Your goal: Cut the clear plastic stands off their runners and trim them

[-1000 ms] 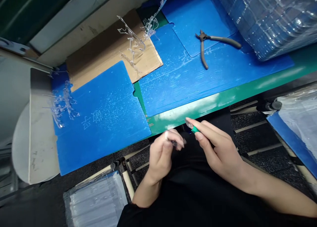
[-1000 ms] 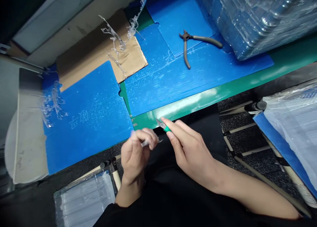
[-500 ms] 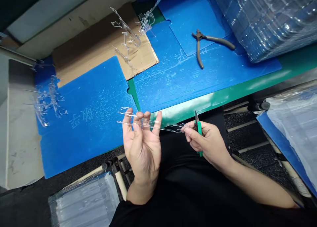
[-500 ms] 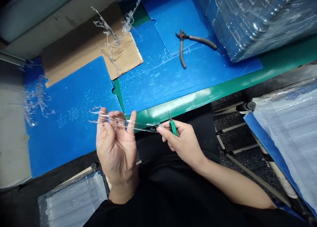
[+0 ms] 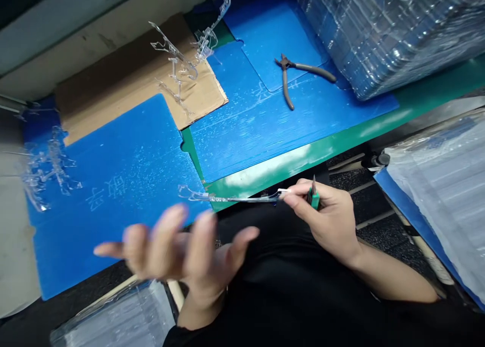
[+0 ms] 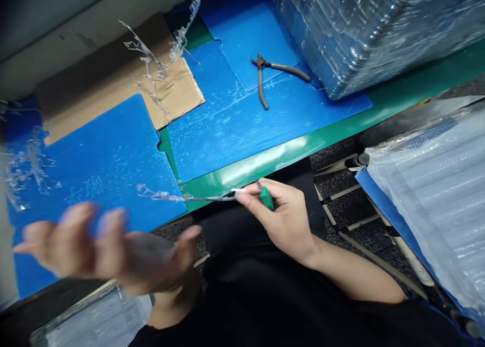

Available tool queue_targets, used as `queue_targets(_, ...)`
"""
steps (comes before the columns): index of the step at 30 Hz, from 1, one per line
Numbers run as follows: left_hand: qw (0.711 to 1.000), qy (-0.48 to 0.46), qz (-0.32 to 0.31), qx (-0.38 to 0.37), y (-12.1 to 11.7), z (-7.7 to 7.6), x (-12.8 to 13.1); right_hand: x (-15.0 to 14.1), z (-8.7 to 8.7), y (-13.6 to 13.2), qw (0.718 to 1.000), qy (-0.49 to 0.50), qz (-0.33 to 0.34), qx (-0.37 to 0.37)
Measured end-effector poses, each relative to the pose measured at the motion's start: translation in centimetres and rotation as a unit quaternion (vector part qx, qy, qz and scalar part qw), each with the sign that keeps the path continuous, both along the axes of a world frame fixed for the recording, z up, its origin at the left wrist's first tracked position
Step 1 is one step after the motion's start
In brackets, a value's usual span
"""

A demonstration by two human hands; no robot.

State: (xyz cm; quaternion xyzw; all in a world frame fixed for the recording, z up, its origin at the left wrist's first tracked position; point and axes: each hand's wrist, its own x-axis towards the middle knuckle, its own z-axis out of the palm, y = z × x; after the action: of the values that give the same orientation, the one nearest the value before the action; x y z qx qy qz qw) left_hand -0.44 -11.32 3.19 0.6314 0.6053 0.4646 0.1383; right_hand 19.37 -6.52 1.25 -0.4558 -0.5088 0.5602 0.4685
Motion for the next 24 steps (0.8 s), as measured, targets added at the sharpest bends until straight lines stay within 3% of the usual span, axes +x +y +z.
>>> queue_targets(3, 0.971, 0.164, -0.173, 0.006, 0.3, 0.5, -0.3, 0.8, 0.8, 0.1, 0.985, -0.032, 0.076, 0.149)
queue_targets(6, 0.954, 0.187, -0.232, -0.018, 1.1, 0.5, 0.0, 1.4, 0.7, 0.0, 0.968, -0.039, 0.123, 0.217)
queue_targets(11, 0.944, 0.228, -0.239, -0.008, 1.5, 0.2, 0.2, 2.1, 0.7, -0.2, 0.945, -0.085, 0.151, 0.277)
queue_targets(16, 0.943, 0.260, -0.202, 0.043, 1.7, -0.1, -1.1, 2.8, 1.7, -0.4, 0.962, -0.157, 0.131, 0.179)
queue_targets(20, 0.949, 0.248, -0.159, 0.114, 1.8, -0.9, -2.9, 3.0, 1.8, -0.8, 0.930, -0.243, 0.203, 0.186)
queue_targets(24, 0.943, 0.272, -0.147, 0.126, 1.5, -1.2, -3.8, 2.6, 1.9, -1.4, 0.903, -0.294, 0.209, 0.233)
